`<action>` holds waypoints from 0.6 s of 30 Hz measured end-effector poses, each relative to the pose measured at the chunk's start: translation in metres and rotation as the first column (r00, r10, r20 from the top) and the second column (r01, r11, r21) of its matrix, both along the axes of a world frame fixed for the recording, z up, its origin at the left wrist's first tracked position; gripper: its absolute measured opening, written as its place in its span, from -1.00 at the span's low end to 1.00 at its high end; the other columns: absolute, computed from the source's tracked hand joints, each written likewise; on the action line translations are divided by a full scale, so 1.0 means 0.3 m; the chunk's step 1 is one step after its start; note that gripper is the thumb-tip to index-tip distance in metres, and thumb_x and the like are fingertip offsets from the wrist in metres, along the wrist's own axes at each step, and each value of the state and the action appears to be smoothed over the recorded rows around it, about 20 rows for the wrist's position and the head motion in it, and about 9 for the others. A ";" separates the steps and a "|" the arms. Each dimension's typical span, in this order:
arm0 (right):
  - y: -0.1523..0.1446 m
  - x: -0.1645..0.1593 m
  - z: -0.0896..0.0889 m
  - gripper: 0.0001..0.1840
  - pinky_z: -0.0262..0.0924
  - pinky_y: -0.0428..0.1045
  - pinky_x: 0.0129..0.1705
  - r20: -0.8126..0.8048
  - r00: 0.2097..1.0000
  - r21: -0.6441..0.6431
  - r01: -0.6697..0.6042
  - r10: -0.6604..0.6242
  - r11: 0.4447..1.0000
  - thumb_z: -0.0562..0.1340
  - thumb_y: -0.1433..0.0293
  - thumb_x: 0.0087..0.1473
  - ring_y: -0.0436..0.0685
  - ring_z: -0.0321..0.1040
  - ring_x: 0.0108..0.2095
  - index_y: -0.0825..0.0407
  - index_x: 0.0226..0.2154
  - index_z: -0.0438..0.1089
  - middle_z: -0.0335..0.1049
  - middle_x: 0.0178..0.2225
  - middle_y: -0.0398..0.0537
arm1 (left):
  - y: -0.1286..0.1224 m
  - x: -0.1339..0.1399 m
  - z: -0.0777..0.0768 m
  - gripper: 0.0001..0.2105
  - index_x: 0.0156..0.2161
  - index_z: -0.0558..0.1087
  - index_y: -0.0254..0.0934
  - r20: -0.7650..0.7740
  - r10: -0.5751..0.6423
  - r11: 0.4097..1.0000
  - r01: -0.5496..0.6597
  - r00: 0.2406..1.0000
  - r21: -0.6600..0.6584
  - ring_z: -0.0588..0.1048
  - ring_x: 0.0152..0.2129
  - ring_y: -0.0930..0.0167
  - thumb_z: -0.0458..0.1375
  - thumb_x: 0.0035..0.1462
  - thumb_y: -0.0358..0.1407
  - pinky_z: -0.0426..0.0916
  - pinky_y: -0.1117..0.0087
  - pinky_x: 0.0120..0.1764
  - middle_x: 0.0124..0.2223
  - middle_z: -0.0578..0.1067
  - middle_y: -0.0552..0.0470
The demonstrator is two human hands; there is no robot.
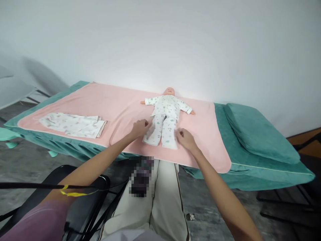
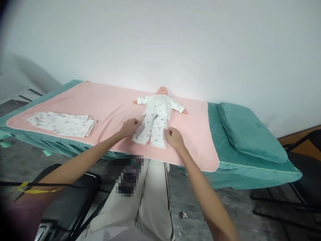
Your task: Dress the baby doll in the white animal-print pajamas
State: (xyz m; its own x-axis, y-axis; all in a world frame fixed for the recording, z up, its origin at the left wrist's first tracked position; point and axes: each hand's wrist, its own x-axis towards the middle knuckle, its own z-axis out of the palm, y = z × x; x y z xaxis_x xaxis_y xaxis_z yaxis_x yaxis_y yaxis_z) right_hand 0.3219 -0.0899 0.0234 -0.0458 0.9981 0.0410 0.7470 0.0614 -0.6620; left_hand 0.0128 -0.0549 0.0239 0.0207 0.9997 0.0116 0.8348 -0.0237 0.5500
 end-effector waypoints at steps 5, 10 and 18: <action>-0.027 -0.116 0.029 -0.39 0.20 0.00 -0.13 -0.111 0.993 -0.283 -0.060 0.029 0.957 0.14 -0.18 0.37 0.20 0.47 -0.16 0.02 -0.26 0.44 0.61 -0.13 0.08 | -0.070 0.097 0.036 -0.42 -0.34 0.47 -0.23 0.019 -0.094 0.949 0.095 0.995 -0.300 0.62 -0.16 0.05 0.08 0.31 0.29 0.29 0.06 0.12 -0.15 0.69 -0.15; -0.080 -0.089 0.007 -0.51 0.27 -0.06 -0.10 -0.182 0.980 -0.281 0.024 -0.078 0.959 0.34 -0.05 0.28 0.14 0.48 -0.07 0.04 -0.08 0.43 0.58 -0.02 0.05 | -0.132 0.056 0.023 -0.38 -0.07 0.47 -0.26 0.014 -0.024 0.982 0.026 1.000 -0.190 0.59 0.06 0.03 0.33 0.09 0.28 0.37 0.26 -0.04 0.11 0.63 -0.25; -0.052 -0.065 -0.005 -0.56 0.26 -0.09 -0.40 -0.404 0.904 -0.465 -0.074 -0.138 0.882 0.54 0.07 0.11 0.03 0.35 -0.46 0.10 -0.35 0.52 0.49 -0.49 -0.07 | -0.129 0.035 0.060 -0.41 -0.21 0.57 -0.27 0.219 -0.056 0.876 0.153 0.974 -0.458 0.65 -0.04 0.01 0.40 0.00 0.26 0.43 0.29 -0.16 0.00 0.70 -0.25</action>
State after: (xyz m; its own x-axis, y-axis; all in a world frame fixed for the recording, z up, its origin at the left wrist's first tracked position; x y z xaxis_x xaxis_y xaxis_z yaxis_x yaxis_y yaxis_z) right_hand 0.3024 -0.1055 0.0219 -0.0976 0.9054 -0.4132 0.3926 -0.3465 -0.8519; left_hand 0.0235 -0.0936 0.0418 0.1713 0.8799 -0.4432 0.7185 0.1961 0.6672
